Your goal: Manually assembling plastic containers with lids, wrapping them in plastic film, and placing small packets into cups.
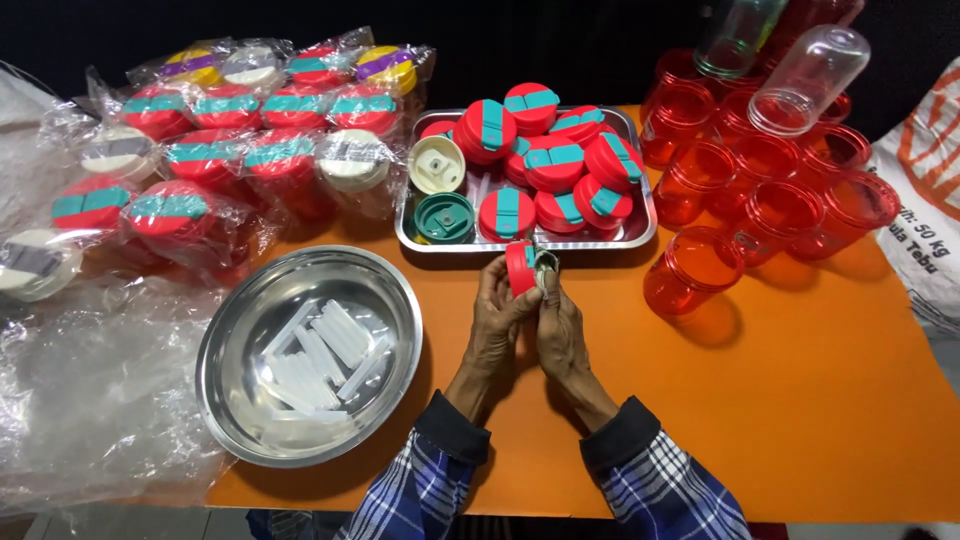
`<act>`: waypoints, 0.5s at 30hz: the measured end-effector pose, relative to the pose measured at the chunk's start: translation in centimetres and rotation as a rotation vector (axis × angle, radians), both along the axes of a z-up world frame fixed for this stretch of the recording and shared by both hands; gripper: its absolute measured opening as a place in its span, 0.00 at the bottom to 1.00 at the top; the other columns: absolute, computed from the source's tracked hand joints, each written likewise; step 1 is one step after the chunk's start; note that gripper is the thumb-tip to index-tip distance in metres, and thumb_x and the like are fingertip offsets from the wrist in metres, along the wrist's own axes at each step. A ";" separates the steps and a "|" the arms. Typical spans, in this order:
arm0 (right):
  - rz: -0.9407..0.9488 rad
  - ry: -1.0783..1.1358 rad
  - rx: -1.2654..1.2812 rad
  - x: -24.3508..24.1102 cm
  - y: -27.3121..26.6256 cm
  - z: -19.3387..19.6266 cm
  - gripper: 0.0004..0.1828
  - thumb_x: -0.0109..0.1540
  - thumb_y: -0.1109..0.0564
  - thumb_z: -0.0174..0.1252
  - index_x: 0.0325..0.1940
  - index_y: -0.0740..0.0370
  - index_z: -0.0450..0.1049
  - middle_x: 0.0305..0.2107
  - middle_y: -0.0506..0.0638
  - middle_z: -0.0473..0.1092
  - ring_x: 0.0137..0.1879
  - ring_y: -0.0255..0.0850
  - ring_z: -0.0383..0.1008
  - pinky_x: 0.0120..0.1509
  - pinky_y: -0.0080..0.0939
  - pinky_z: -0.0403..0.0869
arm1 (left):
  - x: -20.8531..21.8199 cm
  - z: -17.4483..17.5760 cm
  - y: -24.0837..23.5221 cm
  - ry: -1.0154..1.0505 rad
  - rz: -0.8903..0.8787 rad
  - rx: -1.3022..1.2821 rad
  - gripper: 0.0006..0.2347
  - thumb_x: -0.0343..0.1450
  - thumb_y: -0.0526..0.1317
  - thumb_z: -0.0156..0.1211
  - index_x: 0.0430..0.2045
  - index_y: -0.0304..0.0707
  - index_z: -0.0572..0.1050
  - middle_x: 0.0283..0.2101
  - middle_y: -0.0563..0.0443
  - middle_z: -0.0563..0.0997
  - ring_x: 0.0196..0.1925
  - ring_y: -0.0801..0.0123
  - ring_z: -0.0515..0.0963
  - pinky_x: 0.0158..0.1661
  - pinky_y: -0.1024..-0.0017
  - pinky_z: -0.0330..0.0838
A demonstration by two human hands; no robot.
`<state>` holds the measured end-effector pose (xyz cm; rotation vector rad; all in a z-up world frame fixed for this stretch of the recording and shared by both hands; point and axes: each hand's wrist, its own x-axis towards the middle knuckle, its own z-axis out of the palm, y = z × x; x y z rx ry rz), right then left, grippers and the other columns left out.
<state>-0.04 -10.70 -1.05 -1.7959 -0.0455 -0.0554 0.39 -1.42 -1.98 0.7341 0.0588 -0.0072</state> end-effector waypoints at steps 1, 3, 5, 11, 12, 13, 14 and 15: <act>0.021 0.029 0.030 0.6 -0.4 -0.9 0.28 0.73 0.36 0.30 0.51 0.56 0.69 0.41 0.56 0.68 0.49 0.50 0.69 0.56 0.52 0.66 | 0.5 -0.7 0.2 -0.035 0.055 0.127 0.33 0.62 0.35 0.74 0.62 0.40 0.63 0.56 0.46 0.73 0.54 0.68 0.77 0.55 0.71 0.76; 0.039 0.059 0.061 1.0 -0.8 -2.5 0.36 0.73 0.36 0.28 0.29 0.55 0.76 0.16 0.51 0.71 0.27 0.44 0.76 0.34 0.47 0.73 | 1.2 -1.9 0.4 -0.071 0.107 0.255 0.36 0.60 0.35 0.77 0.63 0.40 0.61 0.56 0.48 0.71 0.54 0.70 0.76 0.55 0.72 0.76; 0.023 0.165 0.290 0.7 -0.9 -3.9 0.35 0.74 0.38 0.33 0.25 0.56 0.74 0.17 0.45 0.68 0.25 0.35 0.67 0.32 0.37 0.67 | 1.6 -2.8 0.4 -0.117 0.222 0.440 0.42 0.56 0.39 0.83 0.64 0.41 0.60 0.57 0.45 0.69 0.56 0.66 0.75 0.57 0.69 0.73; -0.037 0.363 0.834 0.9 -1.2 -0.7 0.14 0.68 0.53 0.55 0.34 0.65 0.73 0.29 0.51 0.69 0.36 0.39 0.76 0.43 0.47 0.80 | 0.2 0.7 0.7 -0.144 0.317 0.708 0.37 0.54 0.42 0.82 0.57 0.36 0.67 0.54 0.39 0.70 0.60 0.56 0.72 0.62 0.60 0.67; -0.031 0.367 0.830 0.6 -1.2 0.1 0.14 0.68 0.53 0.55 0.34 0.65 0.73 0.29 0.51 0.69 0.36 0.39 0.76 0.43 0.47 0.80 | 0.2 0.2 0.8 -0.140 0.324 0.707 0.37 0.54 0.42 0.82 0.57 0.36 0.67 0.54 0.39 0.70 0.60 0.56 0.72 0.62 0.60 0.67; -0.050 0.413 0.848 0.2 -1.2 1.0 0.13 0.67 0.52 0.57 0.36 0.66 0.74 0.30 0.53 0.71 0.36 0.41 0.77 0.43 0.53 0.81 | 0.4 -0.3 0.9 -0.167 0.354 0.772 0.38 0.53 0.44 0.83 0.57 0.37 0.68 0.53 0.41 0.70 0.60 0.55 0.72 0.63 0.61 0.65; -0.070 0.460 0.866 0.0 -1.2 1.9 0.14 0.66 0.52 0.60 0.37 0.67 0.75 0.30 0.55 0.73 0.35 0.43 0.77 0.42 0.59 0.81 | 0.5 -0.7 1.0 -0.193 0.384 0.838 0.39 0.51 0.46 0.85 0.57 0.39 0.69 0.52 0.43 0.70 0.60 0.55 0.73 0.64 0.62 0.64; -0.067 0.463 0.861 -0.1 -1.7 1.4 0.14 0.66 0.52 0.60 0.37 0.67 0.75 0.30 0.55 0.73 0.35 0.43 0.77 0.42 0.59 0.81 | 0.7 -1.1 0.9 -0.189 0.388 0.835 0.39 0.51 0.46 0.85 0.57 0.39 0.69 0.52 0.43 0.70 0.60 0.55 0.73 0.64 0.62 0.64</act>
